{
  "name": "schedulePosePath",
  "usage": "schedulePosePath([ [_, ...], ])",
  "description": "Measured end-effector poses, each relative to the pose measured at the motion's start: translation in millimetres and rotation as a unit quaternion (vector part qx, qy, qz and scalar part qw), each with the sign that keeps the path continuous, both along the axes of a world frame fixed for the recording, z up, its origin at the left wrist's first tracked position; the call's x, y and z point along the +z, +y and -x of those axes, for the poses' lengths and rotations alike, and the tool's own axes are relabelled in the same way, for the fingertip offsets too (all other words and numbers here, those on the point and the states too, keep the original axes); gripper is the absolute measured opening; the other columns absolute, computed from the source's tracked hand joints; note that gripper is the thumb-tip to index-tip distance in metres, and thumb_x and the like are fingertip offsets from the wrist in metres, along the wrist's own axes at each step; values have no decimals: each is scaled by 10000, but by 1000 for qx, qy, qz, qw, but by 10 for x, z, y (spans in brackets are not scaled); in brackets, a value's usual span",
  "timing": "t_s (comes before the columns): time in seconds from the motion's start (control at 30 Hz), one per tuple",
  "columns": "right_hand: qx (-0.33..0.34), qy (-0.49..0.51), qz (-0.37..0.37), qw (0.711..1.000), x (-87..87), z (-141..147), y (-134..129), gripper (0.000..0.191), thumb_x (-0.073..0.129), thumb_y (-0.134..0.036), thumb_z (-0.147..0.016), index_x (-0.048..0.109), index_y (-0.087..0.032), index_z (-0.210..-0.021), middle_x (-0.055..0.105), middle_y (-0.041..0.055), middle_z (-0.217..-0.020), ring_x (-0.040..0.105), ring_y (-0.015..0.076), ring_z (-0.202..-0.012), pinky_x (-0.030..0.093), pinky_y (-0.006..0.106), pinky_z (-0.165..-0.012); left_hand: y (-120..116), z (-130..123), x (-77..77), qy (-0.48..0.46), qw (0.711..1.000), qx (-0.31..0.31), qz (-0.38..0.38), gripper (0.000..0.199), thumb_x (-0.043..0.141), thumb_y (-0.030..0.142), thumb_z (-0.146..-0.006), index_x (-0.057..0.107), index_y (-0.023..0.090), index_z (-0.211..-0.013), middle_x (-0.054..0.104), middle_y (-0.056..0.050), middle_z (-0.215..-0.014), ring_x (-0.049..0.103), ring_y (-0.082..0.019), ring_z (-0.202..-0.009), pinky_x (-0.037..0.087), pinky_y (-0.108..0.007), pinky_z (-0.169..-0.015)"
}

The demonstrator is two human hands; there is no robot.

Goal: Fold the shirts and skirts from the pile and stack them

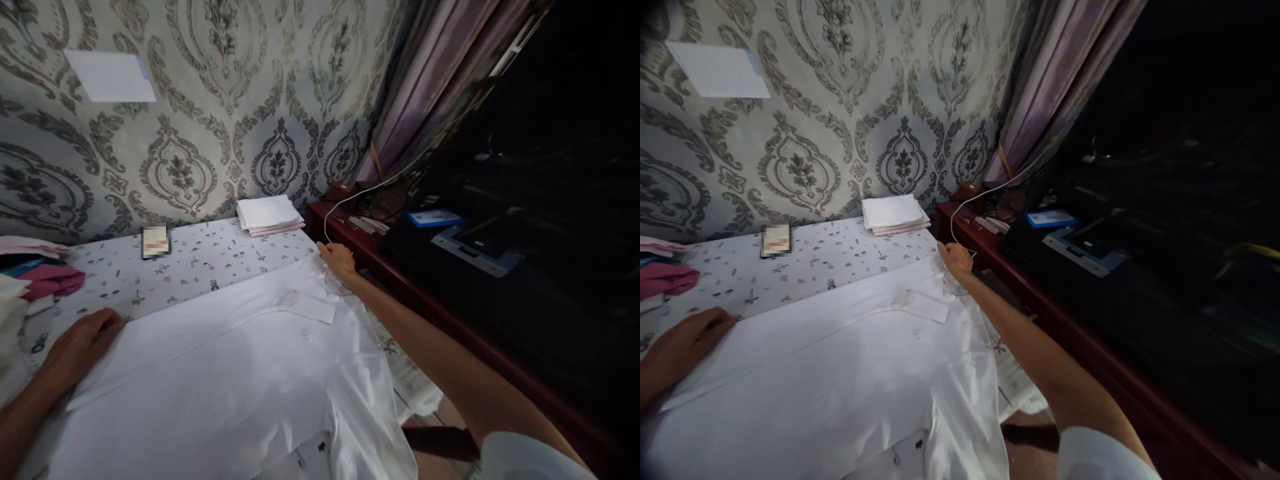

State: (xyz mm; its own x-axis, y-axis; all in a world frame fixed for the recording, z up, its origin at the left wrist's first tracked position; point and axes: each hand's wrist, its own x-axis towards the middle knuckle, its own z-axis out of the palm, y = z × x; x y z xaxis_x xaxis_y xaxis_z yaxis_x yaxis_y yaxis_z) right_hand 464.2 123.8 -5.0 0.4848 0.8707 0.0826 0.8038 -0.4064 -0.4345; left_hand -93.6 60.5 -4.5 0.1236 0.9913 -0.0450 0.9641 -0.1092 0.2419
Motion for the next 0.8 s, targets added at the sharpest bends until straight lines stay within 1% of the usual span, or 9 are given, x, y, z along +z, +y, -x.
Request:
schedulePosePath([
  [0.1,14,-7,26,1000,-22,72,66,206,641,-383,-839,709,-208,-753,724,66,-870,658,221,-839,438,281,-670,-22,-31,-19,-10,1000,4,-26,351,346,509,-847,566,242,-790,686,-30,-804,602,-245,-838,432,-302,-732],
  [0.17,16,-18,33,999,-43,102,81,96,665,-288,-805,710,-208,-777,727,70,-898,658,224,-852,447,286,-689,-29,-39,-44,-17,999,5,-44,337,347,502,-863,555,247,-788,669,-16,-784,595,-238,-824,419,-294,-720],
  [0.37,39,-66,1,997,-56,151,-26,201,521,-244,-886,686,-190,-988,694,134,-1077,636,283,-1002,491,378,-822,-64,-68,-5,-10,999,7,-47,319,357,481,-880,550,236,-814,654,-20,-829,584,-219,-853,407,-286,-760],
  [0.43,97,-95,-61,989,-97,151,-64,276,472,-253,-906,665,-168,-1084,657,169,-1172,605,310,-1098,494,418,-883,-88,-91,51,0,999,5,-44,348,349,504,-890,546,227,-812,654,-28,-831,580,-221,-860,405,-292,-765],
  [0.5,215,-108,-128,962,-190,133,-90,362,422,-303,-938,638,-156,-1189,622,178,-1262,564,313,-1201,477,448,-977,-105,-103,100,10,999,13,-36,385,348,543,-890,537,223,-787,652,-33,-806,582,-220,-834,403,-297,-746],
  [0.53,282,-104,-139,944,-252,117,-100,410,398,-340,-955,614,-157,-1251,606,171,-1312,544,304,-1250,458,455,-1028,-110,-102,116,16,999,19,-31,399,349,558,-888,530,223,-771,650,-33,-786,584,-218,-809,401,-297,-729],
  [0.6,377,-93,-106,915,-384,73,-114,493,356,-413,-978,540,-181,-1373,556,140,-1421,484,280,-1348,392,466,-1123,-115,-86,129,32,999,33,-26,401,354,564,-888,516,224,-747,650,-32,-757,593,-215,-770,399,-298,-702],
  [0.7,401,-98,-26,910,-515,6,-121,567,328,-483,-982,459,-209,-1460,484,120,-1514,368,274,-1450,302,498,-1185,-125,-54,117,64,997,40,-35,373,350,523,-909,508,228,-745,665,-35,-758,616,-219,-774,410,-301,-711],
  [0.8,384,-89,-12,919,-483,-1,-162,591,303,-504,-984,445,-203,-1473,450,126,-1540,319,278,-1476,287,511,-1187,-166,-40,115,93,994,35,-51,350,337,488,-922,520,228,-774,671,-55,-792,626,-237,-826,436,-321,-762],
])
